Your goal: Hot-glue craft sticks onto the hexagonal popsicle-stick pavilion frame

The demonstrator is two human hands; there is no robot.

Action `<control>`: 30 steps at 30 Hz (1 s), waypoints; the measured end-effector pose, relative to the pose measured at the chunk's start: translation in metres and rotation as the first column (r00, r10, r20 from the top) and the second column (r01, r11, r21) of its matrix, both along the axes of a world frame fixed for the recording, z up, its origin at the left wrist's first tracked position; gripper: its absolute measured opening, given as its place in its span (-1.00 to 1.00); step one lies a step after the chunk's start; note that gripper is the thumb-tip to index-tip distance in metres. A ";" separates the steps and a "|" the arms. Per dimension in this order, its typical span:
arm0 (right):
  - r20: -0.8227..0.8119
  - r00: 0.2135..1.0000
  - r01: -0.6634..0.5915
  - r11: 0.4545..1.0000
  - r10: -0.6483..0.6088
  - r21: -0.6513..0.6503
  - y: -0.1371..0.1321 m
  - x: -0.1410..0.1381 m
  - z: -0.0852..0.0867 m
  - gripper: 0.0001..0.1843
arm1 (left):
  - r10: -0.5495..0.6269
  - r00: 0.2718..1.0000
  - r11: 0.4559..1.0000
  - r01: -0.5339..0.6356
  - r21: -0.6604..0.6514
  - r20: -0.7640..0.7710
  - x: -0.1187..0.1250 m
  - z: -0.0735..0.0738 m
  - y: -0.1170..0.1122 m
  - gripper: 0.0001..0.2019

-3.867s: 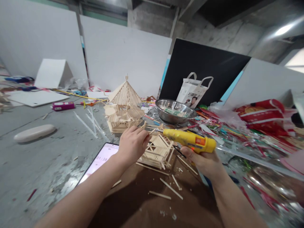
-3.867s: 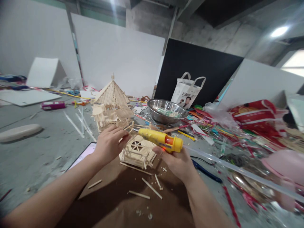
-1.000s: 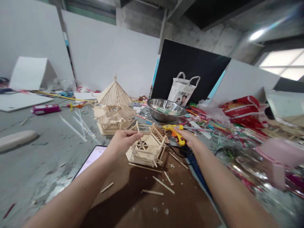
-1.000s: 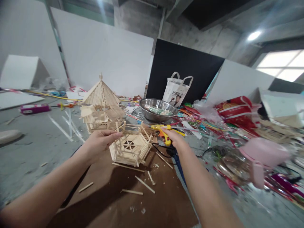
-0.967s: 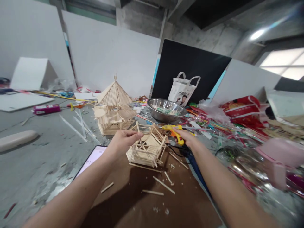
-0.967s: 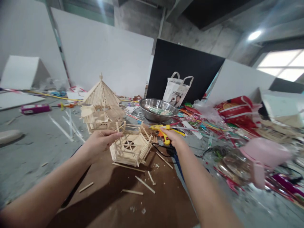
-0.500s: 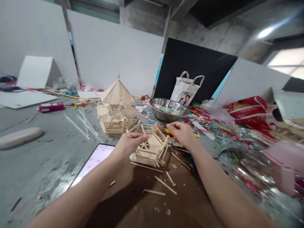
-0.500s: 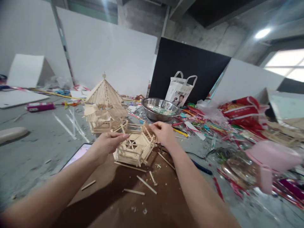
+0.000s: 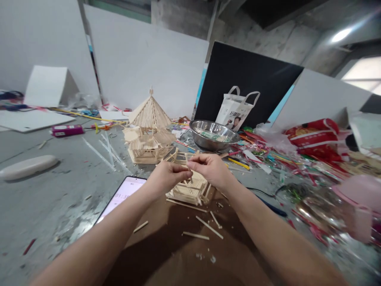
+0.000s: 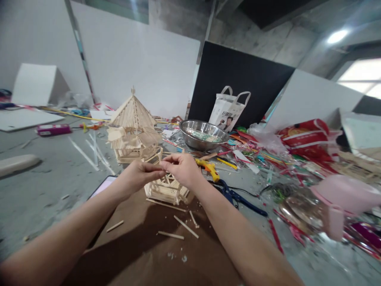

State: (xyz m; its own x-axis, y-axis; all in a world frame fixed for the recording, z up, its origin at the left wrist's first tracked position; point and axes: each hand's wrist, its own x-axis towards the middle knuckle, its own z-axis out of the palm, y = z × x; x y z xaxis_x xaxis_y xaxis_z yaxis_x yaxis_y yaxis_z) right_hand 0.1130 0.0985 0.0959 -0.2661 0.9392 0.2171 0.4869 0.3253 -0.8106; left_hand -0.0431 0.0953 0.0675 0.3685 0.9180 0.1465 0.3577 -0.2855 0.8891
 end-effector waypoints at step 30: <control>0.675 0.737 -0.244 0.945 0.036 0.216 -0.009 -0.001 -0.025 -0.82 | -0.052 0.780 0.922 0.278 0.271 -0.623 -0.030 -0.002 0.015 -0.61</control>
State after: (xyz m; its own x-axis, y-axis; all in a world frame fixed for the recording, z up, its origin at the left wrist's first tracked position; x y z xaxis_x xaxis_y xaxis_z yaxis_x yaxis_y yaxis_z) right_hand 0.1124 0.0898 0.0709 -0.5617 0.8082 0.1769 0.7906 0.5874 -0.1732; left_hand -0.0729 0.1106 0.0659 0.6246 0.7706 0.1268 0.6981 -0.6237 0.3517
